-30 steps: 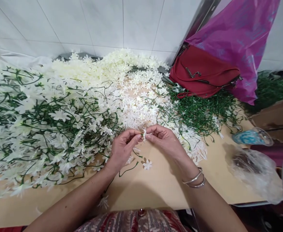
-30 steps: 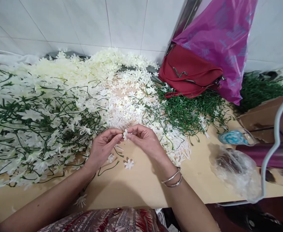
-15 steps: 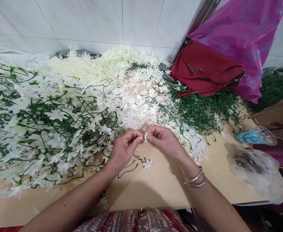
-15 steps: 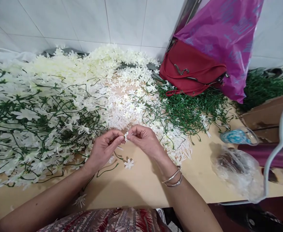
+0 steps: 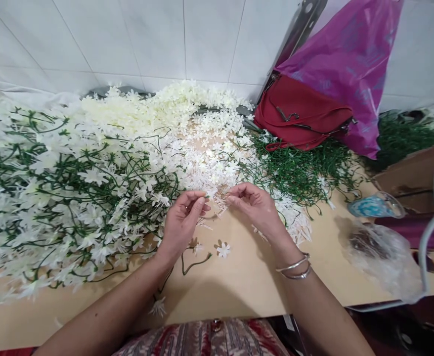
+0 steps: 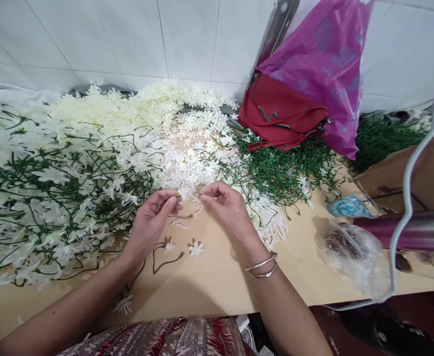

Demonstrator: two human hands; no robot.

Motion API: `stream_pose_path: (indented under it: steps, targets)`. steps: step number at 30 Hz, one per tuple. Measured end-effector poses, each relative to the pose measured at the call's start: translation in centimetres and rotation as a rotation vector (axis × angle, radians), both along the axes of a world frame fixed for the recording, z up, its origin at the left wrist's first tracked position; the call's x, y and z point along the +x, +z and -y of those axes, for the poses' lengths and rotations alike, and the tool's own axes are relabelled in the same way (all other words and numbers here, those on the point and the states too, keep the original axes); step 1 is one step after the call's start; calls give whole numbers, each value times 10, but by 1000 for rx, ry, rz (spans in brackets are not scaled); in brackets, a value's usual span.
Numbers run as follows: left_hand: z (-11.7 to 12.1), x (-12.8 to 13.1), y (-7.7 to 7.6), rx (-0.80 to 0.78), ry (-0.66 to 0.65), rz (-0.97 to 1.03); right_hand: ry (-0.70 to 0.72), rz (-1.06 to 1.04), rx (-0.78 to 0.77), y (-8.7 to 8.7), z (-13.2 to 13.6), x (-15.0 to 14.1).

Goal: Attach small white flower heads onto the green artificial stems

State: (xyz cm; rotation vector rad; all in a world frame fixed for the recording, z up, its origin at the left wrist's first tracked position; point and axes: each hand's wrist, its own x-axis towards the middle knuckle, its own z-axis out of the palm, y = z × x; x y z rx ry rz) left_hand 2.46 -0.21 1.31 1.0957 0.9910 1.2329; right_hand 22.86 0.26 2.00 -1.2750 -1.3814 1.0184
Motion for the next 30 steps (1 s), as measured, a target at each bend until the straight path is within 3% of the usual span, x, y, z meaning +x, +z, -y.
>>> stream_pose_path:
  steps: [3,9,12,15,17,19,24,27,30]
  targets:
    - [0,-1,2,25,49,87,79,181,83,1,2,-1]
    - [0,2,-2,-17,-23,152,318,598,241,0,4,-2]
    - [1,0,-6,-53,-80,66,288,654,244,-2,2,5]
    - [1,-4,-8,-42,-263,-49,207,624,203,0,0,12]
    - [2,-6,-7,48,-394,-153,142,594,184,2,0,15]
    - [2,-7,-5,224,-441,-334,76,571,187,3,0,15]
    - [5,-10,6,715,-267,-672,-65,508,257,2,-1,13]
    - [11,-9,9,841,-375,-774,-115,410,307,3,0,9]
    - [19,-5,7,874,-541,-936,-138,306,251,4,1,4]
